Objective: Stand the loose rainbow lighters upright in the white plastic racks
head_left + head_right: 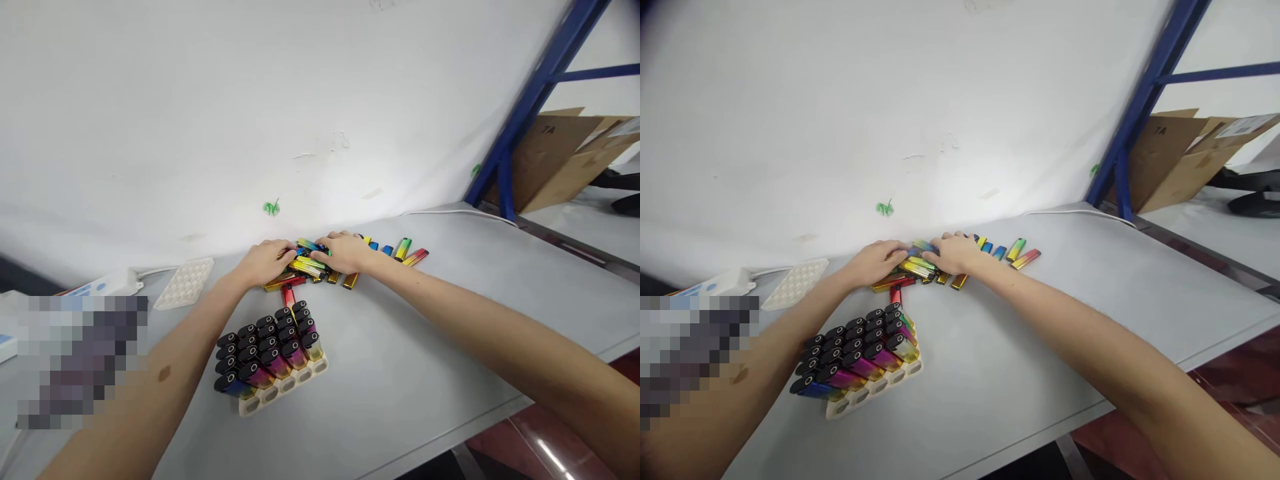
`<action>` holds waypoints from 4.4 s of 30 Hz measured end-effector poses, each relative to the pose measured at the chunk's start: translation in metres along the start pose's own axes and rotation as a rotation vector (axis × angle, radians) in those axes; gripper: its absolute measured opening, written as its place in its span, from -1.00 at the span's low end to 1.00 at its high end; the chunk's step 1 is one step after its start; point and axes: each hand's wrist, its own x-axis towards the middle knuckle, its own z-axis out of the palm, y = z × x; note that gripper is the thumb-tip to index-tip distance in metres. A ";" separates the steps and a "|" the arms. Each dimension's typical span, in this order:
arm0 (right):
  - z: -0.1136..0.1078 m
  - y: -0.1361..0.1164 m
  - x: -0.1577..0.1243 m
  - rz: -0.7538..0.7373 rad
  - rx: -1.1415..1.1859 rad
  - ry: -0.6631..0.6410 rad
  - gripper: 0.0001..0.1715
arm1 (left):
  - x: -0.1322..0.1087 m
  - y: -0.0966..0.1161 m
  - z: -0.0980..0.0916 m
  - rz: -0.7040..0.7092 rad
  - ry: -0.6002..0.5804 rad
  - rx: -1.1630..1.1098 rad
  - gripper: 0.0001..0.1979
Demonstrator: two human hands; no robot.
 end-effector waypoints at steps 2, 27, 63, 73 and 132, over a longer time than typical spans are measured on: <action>0.000 0.000 -0.002 0.004 0.000 0.001 -0.24 | -0.003 -0.002 0.001 0.000 0.021 -0.010 -0.55; -0.045 0.128 -0.118 0.724 -0.086 0.047 -0.30 | -0.125 -0.047 0.004 -0.449 0.341 0.083 -0.68; -0.005 -0.016 -0.112 0.331 1.564 0.155 -0.43 | -0.126 -0.033 0.007 -0.391 0.169 0.143 -0.62; -0.009 -0.009 -0.114 0.360 1.671 0.143 -0.38 | -0.127 -0.036 0.007 -0.388 0.175 0.143 -0.62; -0.009 -0.153 -0.145 -0.415 0.141 0.502 -0.63 | -0.132 -0.023 0.006 -0.335 0.212 0.063 -0.68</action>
